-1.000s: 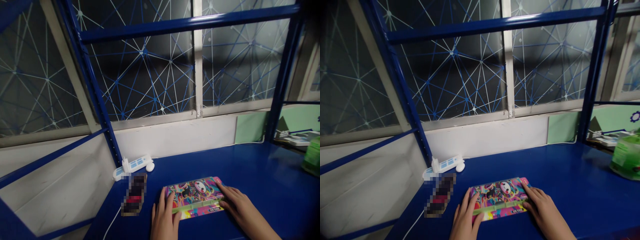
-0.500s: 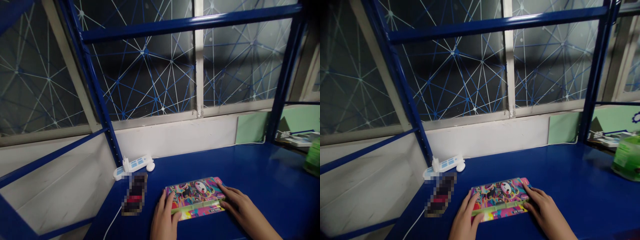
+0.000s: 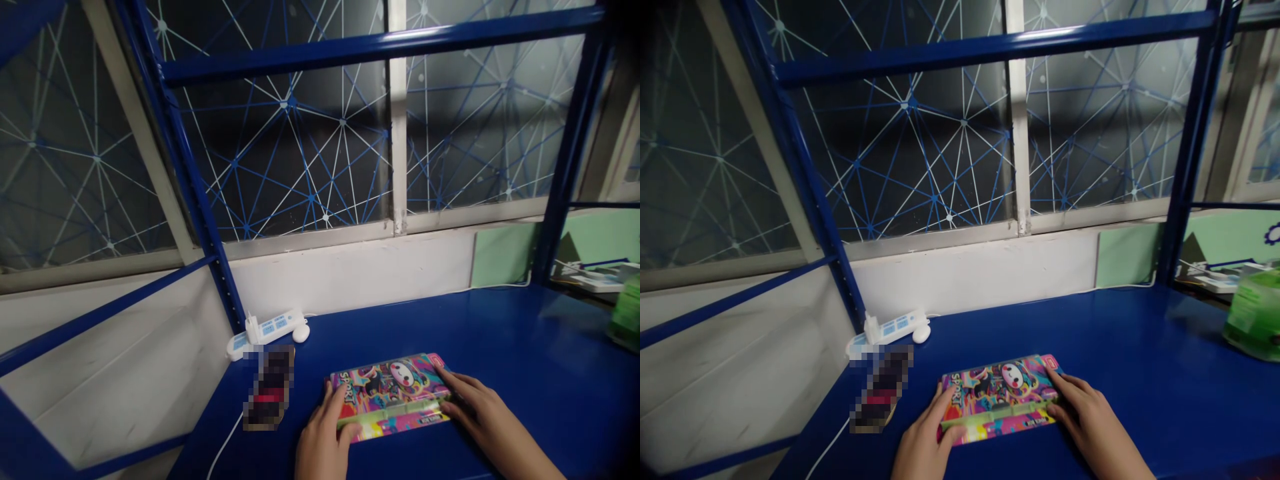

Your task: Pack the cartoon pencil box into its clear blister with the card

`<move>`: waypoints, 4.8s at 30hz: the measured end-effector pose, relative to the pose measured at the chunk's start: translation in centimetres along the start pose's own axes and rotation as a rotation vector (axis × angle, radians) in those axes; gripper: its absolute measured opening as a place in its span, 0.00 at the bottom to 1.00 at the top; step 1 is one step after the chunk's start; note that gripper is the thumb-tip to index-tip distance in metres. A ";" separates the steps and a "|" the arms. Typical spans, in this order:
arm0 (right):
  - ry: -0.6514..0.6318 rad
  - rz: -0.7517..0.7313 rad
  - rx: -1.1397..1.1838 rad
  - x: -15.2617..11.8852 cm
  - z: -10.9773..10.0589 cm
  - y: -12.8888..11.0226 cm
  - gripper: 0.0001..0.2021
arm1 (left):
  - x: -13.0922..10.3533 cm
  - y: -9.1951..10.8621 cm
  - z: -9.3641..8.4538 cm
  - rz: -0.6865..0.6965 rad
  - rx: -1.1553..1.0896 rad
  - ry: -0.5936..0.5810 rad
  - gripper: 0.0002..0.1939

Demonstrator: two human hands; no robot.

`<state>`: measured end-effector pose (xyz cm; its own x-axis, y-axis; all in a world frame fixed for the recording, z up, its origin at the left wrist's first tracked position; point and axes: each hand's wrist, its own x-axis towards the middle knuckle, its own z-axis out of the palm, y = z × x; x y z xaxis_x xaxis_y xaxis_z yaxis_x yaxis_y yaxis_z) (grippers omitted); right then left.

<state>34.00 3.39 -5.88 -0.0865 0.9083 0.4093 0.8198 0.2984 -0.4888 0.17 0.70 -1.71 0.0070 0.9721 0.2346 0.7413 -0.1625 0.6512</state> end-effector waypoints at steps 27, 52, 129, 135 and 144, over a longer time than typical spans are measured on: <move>0.022 -0.020 -0.011 0.0 -0.7 -1.1 0.27 | -0.4 0.6 0.4 -0.037 0.034 0.047 0.34; 0.012 -0.003 -0.018 -0.2 -0.6 -1.0 0.29 | -0.7 1.3 0.4 0.010 0.119 0.062 0.33; -0.155 -0.278 -0.288 0.6 -0.4 -7.0 0.21 | 0.2 -2.3 -2.0 -0.085 -0.243 0.212 0.20; -0.193 -0.284 -0.210 2.1 1.0 -7.4 0.18 | 0.1 0.3 -0.1 0.251 0.406 0.288 0.21; -0.182 -0.390 -0.126 4.9 0.7 -8.7 0.20 | 1.3 5.7 0.4 0.085 0.443 -0.215 0.30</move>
<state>26.05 5.42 -0.21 -0.4915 0.7755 0.3963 0.7679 0.6006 -0.2228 4.62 1.08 2.00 0.1833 0.9790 0.0893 0.9456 -0.2004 0.2563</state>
